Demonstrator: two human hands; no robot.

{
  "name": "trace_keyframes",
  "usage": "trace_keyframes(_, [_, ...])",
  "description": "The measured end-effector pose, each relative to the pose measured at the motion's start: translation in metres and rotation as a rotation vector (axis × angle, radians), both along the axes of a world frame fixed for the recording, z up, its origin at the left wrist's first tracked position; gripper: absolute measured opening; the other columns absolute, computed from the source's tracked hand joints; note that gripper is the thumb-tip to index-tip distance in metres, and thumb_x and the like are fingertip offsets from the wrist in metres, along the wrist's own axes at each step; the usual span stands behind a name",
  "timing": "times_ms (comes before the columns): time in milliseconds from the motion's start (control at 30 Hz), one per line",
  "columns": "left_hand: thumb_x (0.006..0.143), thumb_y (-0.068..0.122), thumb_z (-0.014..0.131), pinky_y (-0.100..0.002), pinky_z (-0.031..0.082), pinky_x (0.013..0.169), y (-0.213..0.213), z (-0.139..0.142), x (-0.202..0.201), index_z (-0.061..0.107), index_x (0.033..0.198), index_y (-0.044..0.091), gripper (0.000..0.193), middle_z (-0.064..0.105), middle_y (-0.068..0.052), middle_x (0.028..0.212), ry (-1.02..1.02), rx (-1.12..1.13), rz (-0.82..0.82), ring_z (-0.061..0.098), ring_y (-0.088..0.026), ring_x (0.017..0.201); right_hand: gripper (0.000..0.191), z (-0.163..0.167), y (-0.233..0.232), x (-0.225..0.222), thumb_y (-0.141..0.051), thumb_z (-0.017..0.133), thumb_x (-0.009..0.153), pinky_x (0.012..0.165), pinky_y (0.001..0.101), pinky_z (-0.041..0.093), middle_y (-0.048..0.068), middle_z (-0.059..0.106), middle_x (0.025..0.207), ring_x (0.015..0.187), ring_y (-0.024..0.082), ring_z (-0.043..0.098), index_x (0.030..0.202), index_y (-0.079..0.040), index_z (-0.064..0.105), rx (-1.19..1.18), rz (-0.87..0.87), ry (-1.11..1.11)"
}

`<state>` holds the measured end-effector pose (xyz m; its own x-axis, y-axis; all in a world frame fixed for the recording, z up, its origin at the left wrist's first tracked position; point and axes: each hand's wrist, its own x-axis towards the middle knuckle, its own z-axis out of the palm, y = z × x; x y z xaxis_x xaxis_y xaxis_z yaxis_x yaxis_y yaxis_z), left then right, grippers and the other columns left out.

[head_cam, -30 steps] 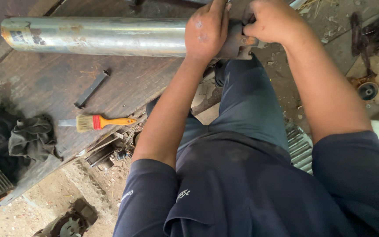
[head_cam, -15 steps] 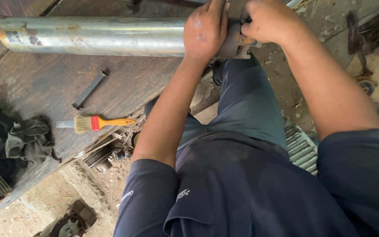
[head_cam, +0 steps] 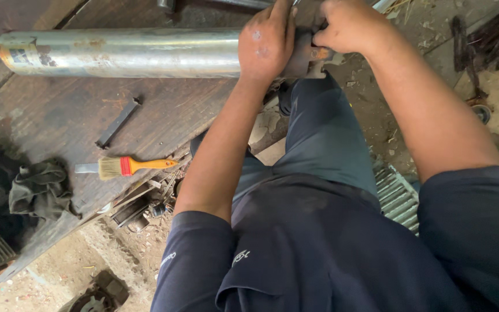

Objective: The person sits on the floor and uses a wrench to loosen and tighten bolts on the end fitting of a metal cylinder resting on the workbench. They reposition the cylinder, work on bolts one at a time, and pick up and set down the wrench and other hand tools between fasteners.

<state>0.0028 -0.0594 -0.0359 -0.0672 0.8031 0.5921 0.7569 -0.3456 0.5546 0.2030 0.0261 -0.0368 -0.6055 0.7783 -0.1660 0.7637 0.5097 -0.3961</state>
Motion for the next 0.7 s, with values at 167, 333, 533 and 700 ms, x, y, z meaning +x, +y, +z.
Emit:
trace_keyframes(167, [0.100,0.019,0.062,-0.051,0.052,0.071,-0.001,0.003,0.000,0.060,0.099,0.007,0.012,0.067,-0.017,0.081,0.002,-0.005,0.011,0.067,-0.039,0.079,0.028,0.009,-0.003,-0.003,-0.019,0.077,0.076,0.075,0.0481,0.056,0.023,0.072,0.087,0.083,0.038,0.071,0.096,0.000,0.076,0.005,-0.004,0.049])
trace_keyframes(333, [0.099,0.019,0.063,-0.052,0.051,0.068,0.000,0.004,0.001,0.059,0.096,0.007,0.013,0.067,-0.016,0.080,0.016,0.008,0.004,0.066,-0.040,0.078,0.028,0.014,-0.007,0.001,-0.022,0.075,0.080,0.078,0.0501,0.055,0.025,0.071,0.090,0.087,0.042,0.070,0.097,0.000,0.076,0.020,0.037,0.069])
trace_keyframes(533, [0.098,0.018,0.063,-0.052,0.051,0.067,0.000,0.003,0.000,0.058,0.095,0.008,0.012,0.066,-0.017,0.080,0.015,0.001,0.004,0.066,-0.040,0.077,0.031,-0.003,0.004,-0.003,-0.024,0.075,0.078,0.079,0.0534,0.054,0.028,0.070,0.092,0.090,0.047,0.068,0.085,0.006,0.072,0.240,0.113,-0.034])
trace_keyframes(700, [0.098,0.019,0.063,-0.053,0.050,0.066,0.001,0.007,0.000,0.058,0.093,0.007,0.014,0.066,-0.018,0.079,0.010,-0.026,0.004,0.065,-0.041,0.076,0.033,-0.004,0.017,-0.006,-0.026,0.075,0.077,0.081,0.0511,0.056,0.030,0.069,0.092,0.089,0.045,0.070,0.091,0.004,0.073,0.009,0.071,-0.098])
